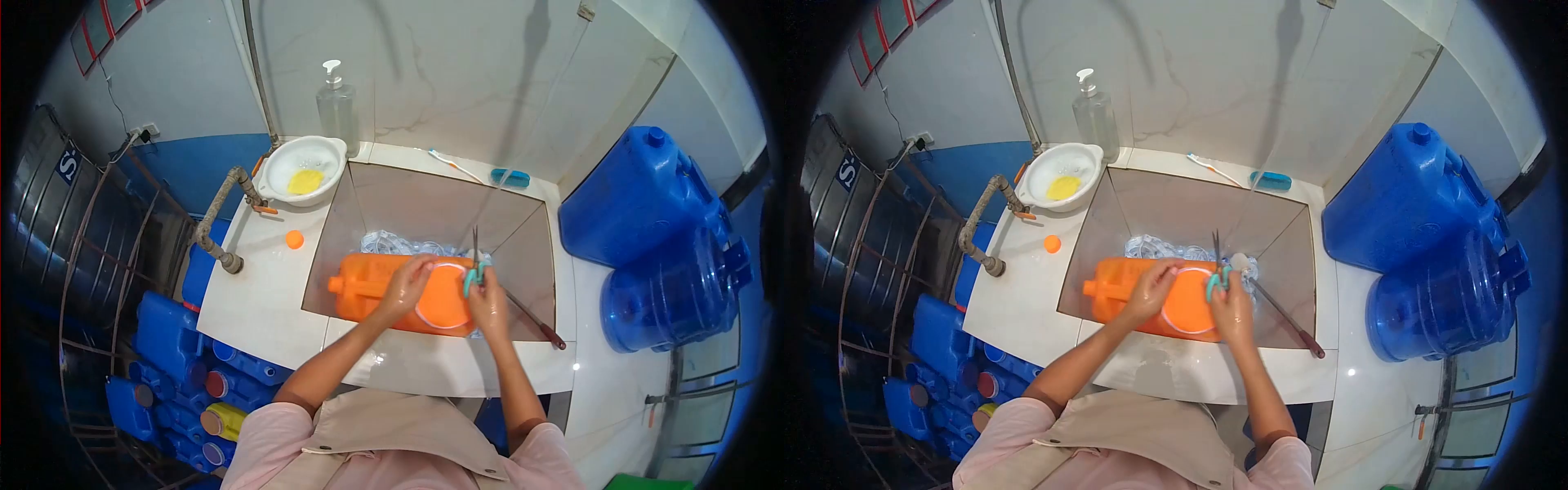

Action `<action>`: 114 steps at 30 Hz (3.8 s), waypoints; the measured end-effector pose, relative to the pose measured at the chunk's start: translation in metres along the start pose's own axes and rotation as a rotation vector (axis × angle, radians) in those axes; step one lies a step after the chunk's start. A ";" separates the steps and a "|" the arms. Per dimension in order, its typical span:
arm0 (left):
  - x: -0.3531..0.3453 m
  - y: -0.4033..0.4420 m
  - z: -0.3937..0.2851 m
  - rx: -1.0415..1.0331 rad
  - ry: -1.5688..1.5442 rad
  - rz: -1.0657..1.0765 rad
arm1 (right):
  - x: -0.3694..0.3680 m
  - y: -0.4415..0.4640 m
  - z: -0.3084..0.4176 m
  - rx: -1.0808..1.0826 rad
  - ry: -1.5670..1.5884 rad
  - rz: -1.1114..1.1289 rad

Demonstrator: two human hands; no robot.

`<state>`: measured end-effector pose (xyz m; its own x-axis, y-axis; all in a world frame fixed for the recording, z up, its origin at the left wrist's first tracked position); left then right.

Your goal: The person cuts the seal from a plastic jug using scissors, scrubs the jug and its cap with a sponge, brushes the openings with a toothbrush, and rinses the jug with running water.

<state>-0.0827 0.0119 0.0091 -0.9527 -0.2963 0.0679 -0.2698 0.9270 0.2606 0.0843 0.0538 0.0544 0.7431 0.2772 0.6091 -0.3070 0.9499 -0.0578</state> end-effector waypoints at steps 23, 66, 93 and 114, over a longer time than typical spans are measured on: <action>0.004 -0.105 -0.008 0.137 0.489 -0.248 | -0.169 0.081 0.057 0.286 0.322 0.984; 0.008 -0.020 -0.011 0.243 0.784 0.153 | -0.064 0.014 -0.038 0.365 0.404 0.003; 0.124 0.003 -0.072 0.174 -0.133 -0.293 | -0.055 0.037 0.105 0.375 0.484 0.333; 0.112 0.049 -0.039 0.203 0.089 -0.176 | -0.049 0.074 0.112 0.261 0.449 0.368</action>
<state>-0.1970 0.0153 0.0670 -0.8749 -0.4679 0.1250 -0.4614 0.8837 0.0785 -0.0414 0.0942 0.1087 0.7207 0.6663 0.1916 -0.6827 0.7302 0.0288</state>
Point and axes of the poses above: each hand's wrist, its own y-axis towards the middle knuckle, its own x-axis out of the back of the hand, z = x × y, the point moved 9 cm from there along y, towards the middle knuckle, and after that the axes turned 2 degrees about z, right-handed, at the moved point
